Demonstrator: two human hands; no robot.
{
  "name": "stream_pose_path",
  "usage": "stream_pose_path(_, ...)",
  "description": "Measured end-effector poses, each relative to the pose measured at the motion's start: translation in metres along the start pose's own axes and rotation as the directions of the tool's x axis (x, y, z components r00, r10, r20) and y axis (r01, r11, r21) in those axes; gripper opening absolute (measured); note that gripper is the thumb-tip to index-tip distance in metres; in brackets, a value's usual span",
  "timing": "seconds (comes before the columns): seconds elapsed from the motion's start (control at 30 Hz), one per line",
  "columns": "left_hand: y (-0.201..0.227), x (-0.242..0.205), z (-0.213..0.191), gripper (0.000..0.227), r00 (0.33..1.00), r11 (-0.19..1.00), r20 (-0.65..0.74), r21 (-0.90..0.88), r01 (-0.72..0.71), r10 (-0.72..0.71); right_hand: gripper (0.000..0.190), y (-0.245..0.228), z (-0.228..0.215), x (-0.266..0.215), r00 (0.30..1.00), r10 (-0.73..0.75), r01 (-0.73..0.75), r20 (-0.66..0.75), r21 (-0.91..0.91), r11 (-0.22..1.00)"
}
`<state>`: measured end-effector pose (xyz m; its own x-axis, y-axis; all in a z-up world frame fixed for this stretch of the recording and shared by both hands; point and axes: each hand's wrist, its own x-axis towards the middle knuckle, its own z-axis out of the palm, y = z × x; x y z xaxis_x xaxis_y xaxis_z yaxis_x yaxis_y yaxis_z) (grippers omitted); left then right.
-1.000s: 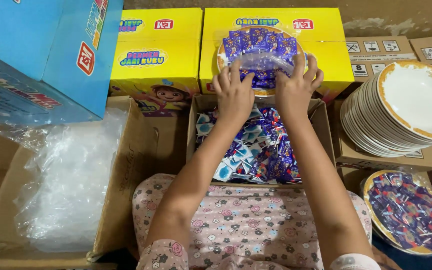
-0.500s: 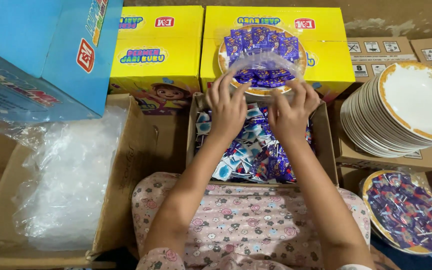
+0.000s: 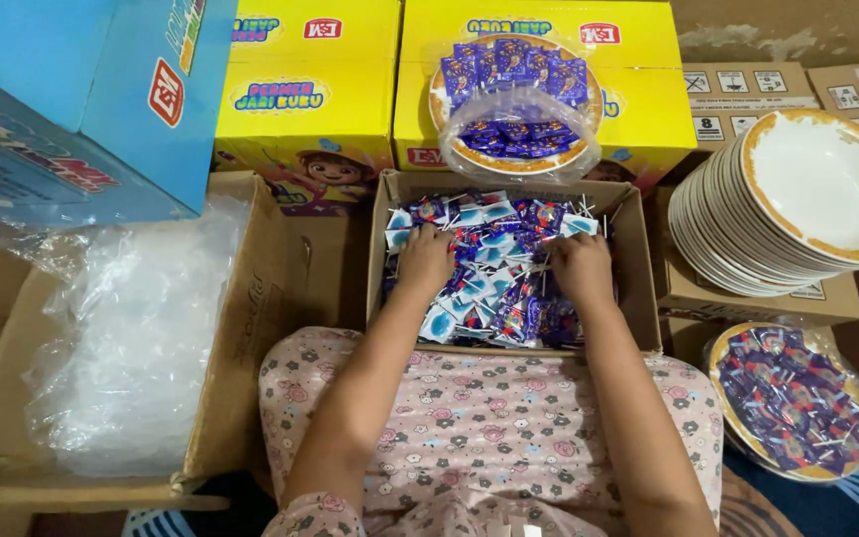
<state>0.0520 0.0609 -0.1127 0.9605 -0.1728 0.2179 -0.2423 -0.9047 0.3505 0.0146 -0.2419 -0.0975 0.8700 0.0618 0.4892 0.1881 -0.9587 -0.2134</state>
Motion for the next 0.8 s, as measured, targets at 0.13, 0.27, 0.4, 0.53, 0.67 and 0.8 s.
stream_pose_path(0.13, -0.01, 0.003, 0.0, 0.03, 0.999, 0.998, 0.037, 0.063, -0.001, -0.002, 0.017, -0.005, -0.002, 0.0, 0.995, 0.008, -0.004, 0.1, -0.041, 0.999)
stream_pose_path(0.27, 0.003, 0.002, -0.026, 0.025, 0.995, 0.995, -0.1, 0.096, 0.034, -0.025, 0.008, -0.025, 0.002, 0.021, 0.995, -0.098, 0.097, -0.013, -0.048, 0.994)
stream_pose_path(0.4, 0.025, -0.002, -0.047, 0.023, 0.993, 1.0, -0.118, -0.007, -0.008, 0.007, 0.012, -0.075, 0.001, 0.043, 0.939, -0.332, 0.343, 0.091, -0.174, 0.923)
stream_pose_path(0.53, 0.02, -0.002, -0.039, 0.021, 0.996, 0.999, -0.081, -0.013, -0.034, 0.033, 0.029, -0.074, 0.024, 0.055, 0.905, -0.387, 0.423, 0.176, -0.276, 0.863)
stream_pose_path(0.67, 0.017, 0.0, -0.033, 0.02, 0.991, 0.997, -0.118, -0.042, -0.067, 0.062, 0.01, -0.052, 0.044, 0.063, 0.891, -0.451, 0.445, 0.041, -0.267, 0.855)
stream_pose_path(0.8, 0.027, 0.005, -0.039, 0.015, 0.983, 0.943, -0.16, -0.301, -0.14, 0.094, 0.008, -0.058, -0.011, 0.055, 0.904, -0.361, 0.37, -0.228, -0.001, 0.929)
